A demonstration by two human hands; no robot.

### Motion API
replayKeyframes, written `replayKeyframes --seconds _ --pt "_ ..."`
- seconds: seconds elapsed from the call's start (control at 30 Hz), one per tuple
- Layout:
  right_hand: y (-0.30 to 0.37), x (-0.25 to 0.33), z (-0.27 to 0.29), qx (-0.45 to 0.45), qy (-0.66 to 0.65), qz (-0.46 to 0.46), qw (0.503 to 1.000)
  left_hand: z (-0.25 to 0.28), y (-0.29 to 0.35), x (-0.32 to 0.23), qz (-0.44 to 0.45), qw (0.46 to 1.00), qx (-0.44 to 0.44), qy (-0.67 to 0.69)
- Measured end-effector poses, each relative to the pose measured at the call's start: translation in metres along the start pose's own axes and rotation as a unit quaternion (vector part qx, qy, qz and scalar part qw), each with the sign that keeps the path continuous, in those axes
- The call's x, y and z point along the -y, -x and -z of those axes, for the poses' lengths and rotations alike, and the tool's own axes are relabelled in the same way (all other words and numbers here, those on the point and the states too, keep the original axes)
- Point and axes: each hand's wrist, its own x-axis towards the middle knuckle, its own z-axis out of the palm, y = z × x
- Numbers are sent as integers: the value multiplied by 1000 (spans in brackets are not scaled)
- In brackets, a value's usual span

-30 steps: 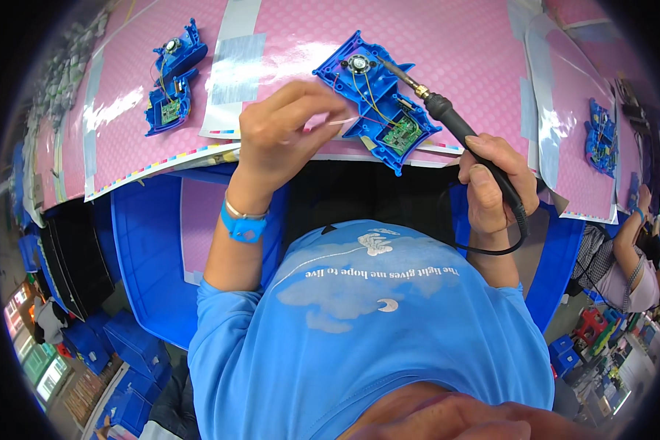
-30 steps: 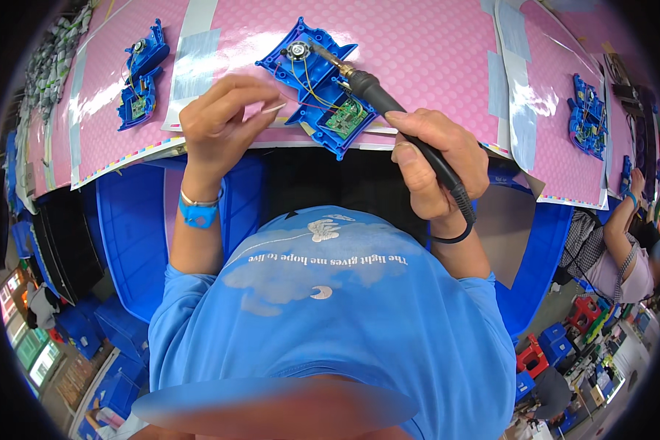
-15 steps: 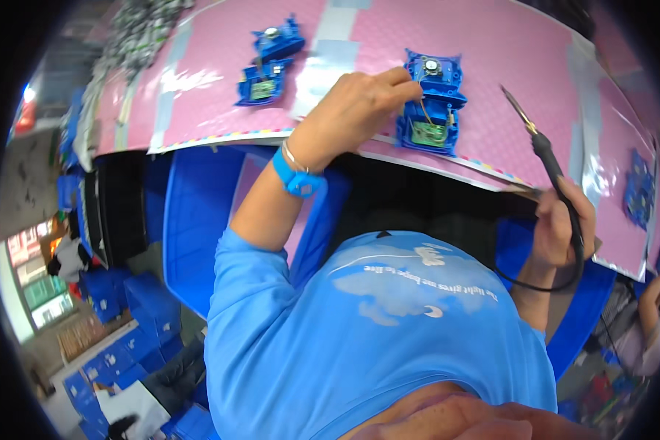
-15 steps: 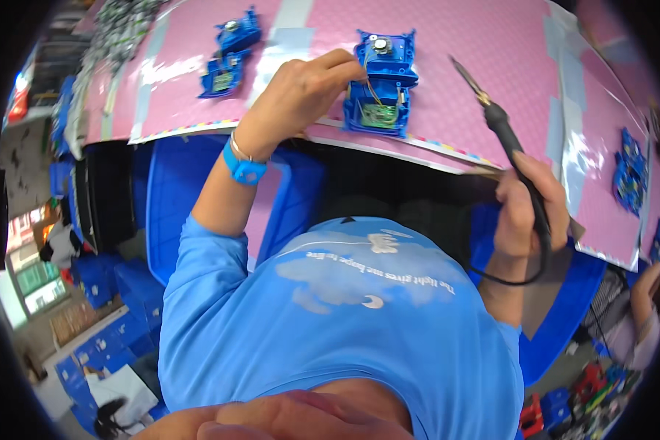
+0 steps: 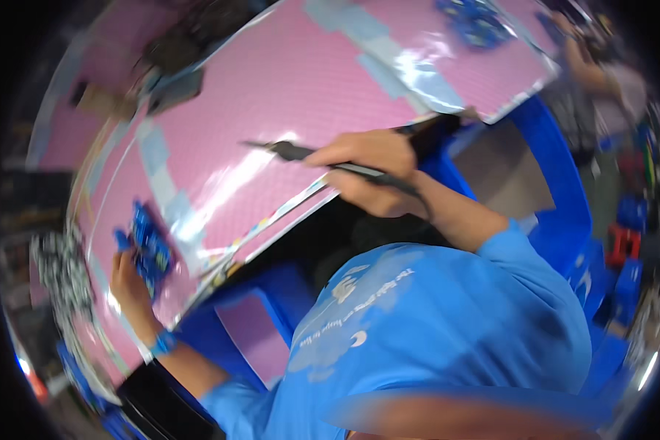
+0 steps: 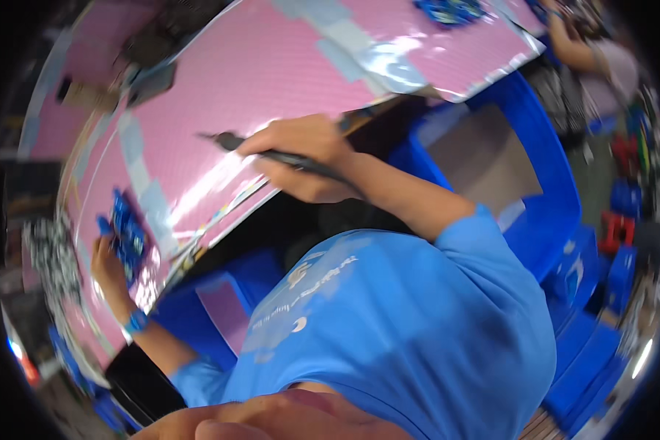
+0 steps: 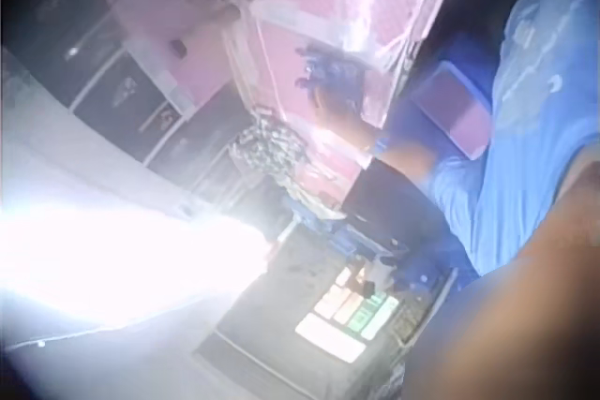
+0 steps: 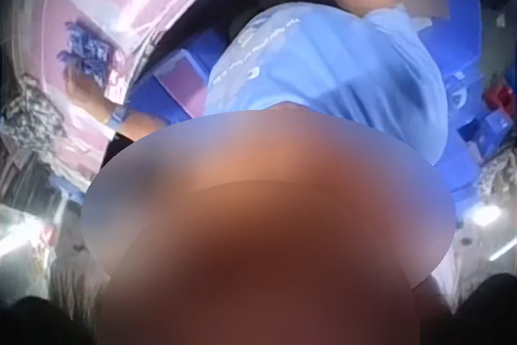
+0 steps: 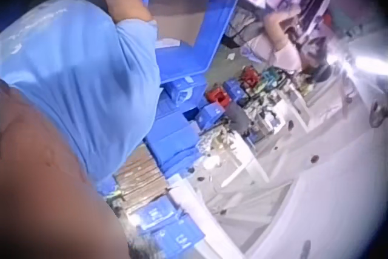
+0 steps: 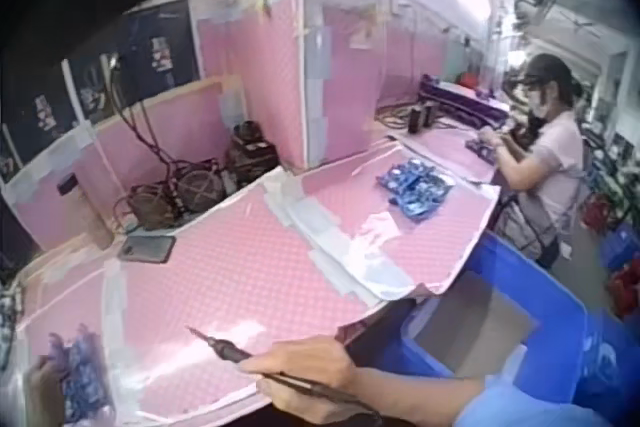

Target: Soldering electronic components onto small blue circuit boards on a factory workbench.

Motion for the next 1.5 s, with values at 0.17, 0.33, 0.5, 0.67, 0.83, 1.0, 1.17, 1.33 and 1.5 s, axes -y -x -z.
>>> replayKeyframes --seconds 0.17,0.33,0.5,0.67,0.83,1.0,1.17,1.33,1.5 --pt "4 -8 -16 7 60 28 998 19 2 -232 -37 909 -202 363" --pt "0 1 -21 96 120 22 988 -9 -23 -316 220 520 126 816" --pt "-3 -13 4 131 76 3 988 -18 -42 -324 181 428 175 868" --pt "-63 -97 174 93 269 -351 892 -21 -32 -313 181 449 193 853" --pt "-31 -234 413 -39 644 -234 727 -36 -16 -297 217 429 183 857" --pt "16 -291 434 339 671 -132 646 -40 -4 -287 235 425 149 862" --pt "-25 -210 304 164 521 -349 762 -34 -4 -285 233 438 146 856" --pt "-36 -165 170 157 507 -297 794 -33 -8 -295 235 440 179 848" --pt "-54 -105 51 285 457 -273 797 -27 0 -289 209 446 187 850"
